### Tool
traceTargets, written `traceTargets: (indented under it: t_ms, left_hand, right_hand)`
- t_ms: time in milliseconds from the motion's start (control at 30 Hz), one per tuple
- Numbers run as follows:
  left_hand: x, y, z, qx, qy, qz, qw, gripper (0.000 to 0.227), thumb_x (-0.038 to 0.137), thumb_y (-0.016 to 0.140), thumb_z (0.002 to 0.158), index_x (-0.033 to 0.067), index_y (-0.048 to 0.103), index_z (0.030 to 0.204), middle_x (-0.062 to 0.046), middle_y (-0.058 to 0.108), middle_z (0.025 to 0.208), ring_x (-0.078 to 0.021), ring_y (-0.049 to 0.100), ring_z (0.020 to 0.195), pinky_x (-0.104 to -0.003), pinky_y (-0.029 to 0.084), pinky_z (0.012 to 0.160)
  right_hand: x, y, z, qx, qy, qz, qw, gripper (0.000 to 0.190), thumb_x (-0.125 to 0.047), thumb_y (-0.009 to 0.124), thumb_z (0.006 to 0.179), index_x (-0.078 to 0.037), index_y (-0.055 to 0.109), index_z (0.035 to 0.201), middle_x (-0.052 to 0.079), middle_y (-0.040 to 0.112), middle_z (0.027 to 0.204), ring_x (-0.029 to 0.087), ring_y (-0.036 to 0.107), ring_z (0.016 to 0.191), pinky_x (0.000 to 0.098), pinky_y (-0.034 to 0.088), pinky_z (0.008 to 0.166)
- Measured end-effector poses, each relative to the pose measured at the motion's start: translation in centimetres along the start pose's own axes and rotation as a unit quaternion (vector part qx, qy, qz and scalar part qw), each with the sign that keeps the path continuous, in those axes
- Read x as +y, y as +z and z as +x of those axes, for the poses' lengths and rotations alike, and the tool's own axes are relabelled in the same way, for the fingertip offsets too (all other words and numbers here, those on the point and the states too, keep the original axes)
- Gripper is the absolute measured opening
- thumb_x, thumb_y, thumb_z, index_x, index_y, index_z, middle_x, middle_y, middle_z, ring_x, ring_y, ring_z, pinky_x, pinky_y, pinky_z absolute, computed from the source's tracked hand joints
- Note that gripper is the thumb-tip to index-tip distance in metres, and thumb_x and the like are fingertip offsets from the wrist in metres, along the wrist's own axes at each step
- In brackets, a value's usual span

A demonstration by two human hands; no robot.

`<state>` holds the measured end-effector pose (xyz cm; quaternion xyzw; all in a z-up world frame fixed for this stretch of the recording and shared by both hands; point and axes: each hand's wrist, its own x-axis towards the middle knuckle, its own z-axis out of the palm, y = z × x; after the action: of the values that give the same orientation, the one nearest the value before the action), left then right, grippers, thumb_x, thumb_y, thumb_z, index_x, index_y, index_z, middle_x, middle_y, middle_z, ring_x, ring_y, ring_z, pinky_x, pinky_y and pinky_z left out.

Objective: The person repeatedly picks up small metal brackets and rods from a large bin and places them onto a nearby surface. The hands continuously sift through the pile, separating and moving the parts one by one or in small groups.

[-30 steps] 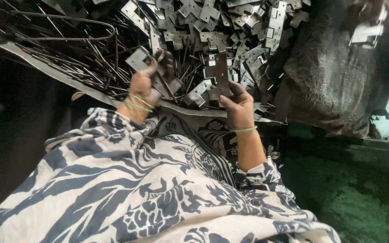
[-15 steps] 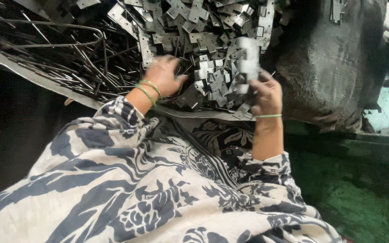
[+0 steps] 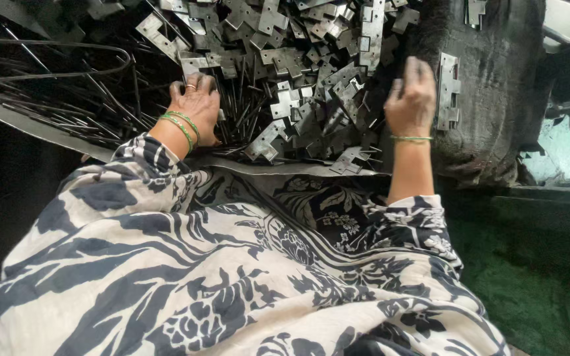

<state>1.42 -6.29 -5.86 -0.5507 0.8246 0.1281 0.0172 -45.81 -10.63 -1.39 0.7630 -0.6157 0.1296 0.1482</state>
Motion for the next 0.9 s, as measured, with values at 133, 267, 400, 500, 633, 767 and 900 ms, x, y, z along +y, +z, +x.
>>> traceTargets:
  t_ms: [133, 267, 400, 500, 633, 767, 900]
  left_hand:
    - [-0.5, -1.9, -2.4, 0.115, 0.041, -0.141, 0.982, 0.055, -0.006, 0.07, 0.07, -0.0063, 0.058, 0.123, -0.027, 0.053, 0.14, -0.042, 0.061, 0.115, -0.044, 0.054, 0.098]
    - [-2.6, -3.3, -5.9, 0.247, 0.028, -0.327, 0.912, 0.034, 0.003, 0.079, 0.092, -0.0018, 0.062, 0.121, -0.015, 0.072, 0.109, -0.0302, 0.074, 0.098, -0.037, 0.061, 0.085]
    - [-4.0, -3.2, -8.2, 0.311, 0.025, -0.586, 0.748, 0.015, 0.002, 0.078, 0.099, -0.0027, 0.071, 0.111, -0.012, 0.077, 0.103, -0.0233, 0.076, 0.089, -0.037, 0.062, 0.083]
    - [-4.6, -3.3, -8.6, 0.328, -0.006, -0.819, 0.471, 0.02, 0.01, 0.071, 0.099, -0.0015, 0.069, 0.114, -0.012, 0.075, 0.1, -0.0205, 0.074, 0.084, -0.036, 0.064, 0.076]
    - [-3.2, -4.3, -7.0, 0.198, -0.063, -0.946, 0.251, 0.036, 0.029, 0.064, 0.099, -0.0017, 0.063, 0.118, -0.015, 0.075, 0.104, -0.0271, 0.078, 0.09, -0.041, 0.067, 0.082]
    - [2.3, -3.8, -3.5, 0.232, 0.146, -0.457, 0.846, 0.057, 0.025, 0.076, 0.082, -0.0027, 0.064, 0.131, -0.018, 0.067, 0.125, -0.0341, 0.063, 0.111, -0.05, 0.053, 0.096]
    - [5.9, -0.3, -1.8, 0.064, 0.194, -0.078, 0.976, 0.044, 0.021, 0.07, 0.09, -0.0001, 0.064, 0.128, -0.015, 0.068, 0.118, -0.0312, 0.063, 0.106, -0.047, 0.054, 0.092]
  right_hand:
    - [-6.1, 3.4, 0.4, -0.196, 0.055, 0.14, 0.969, 0.08, -0.017, 0.088, 0.078, 0.0, 0.05, 0.147, 0.039, 0.041, 0.141, 0.052, 0.045, 0.126, 0.048, 0.041, 0.104]
    - [-6.9, 4.9, 1.7, -0.223, 0.069, 0.162, 0.959, 0.078, -0.017, 0.093, 0.066, -0.004, 0.061, 0.135, 0.029, 0.056, 0.133, 0.046, 0.055, 0.121, 0.0454, 0.048, 0.102]
    - [-6.9, 3.8, 1.4, -0.199, 0.034, 0.179, 0.963, 0.058, -0.016, 0.094, 0.066, -0.001, 0.071, 0.117, 0.022, 0.069, 0.115, 0.042, 0.066, 0.107, 0.0447, 0.054, 0.092]
    - [-8.5, 1.6, 0.3, -0.144, 0.003, 0.236, 0.961, 0.043, -0.01, 0.091, 0.075, 0.0, 0.075, 0.114, 0.019, 0.071, 0.108, 0.038, 0.07, 0.099, 0.0408, 0.056, 0.085]
    - [-9.6, -3.2, -1.1, -0.052, 0.056, 0.344, 0.936, 0.027, -0.004, 0.089, 0.085, 0.0, 0.073, 0.108, 0.01, 0.073, 0.104, 0.02, 0.075, 0.095, 0.0292, 0.059, 0.085]
    - [-9.9, -6.9, -2.6, -0.076, 0.101, 0.482, 0.867, 0.037, 0.003, 0.084, 0.082, -0.001, 0.069, 0.117, 0.002, 0.071, 0.103, 0.009, 0.067, 0.092, 0.024, 0.057, 0.083]
    - [-9.0, -8.0, -3.8, -0.028, 0.172, 0.568, 0.804, 0.029, 0.01, 0.084, 0.089, 0.004, 0.071, 0.114, 0.007, 0.073, 0.1, 0.014, 0.068, 0.088, 0.0281, 0.057, 0.081]
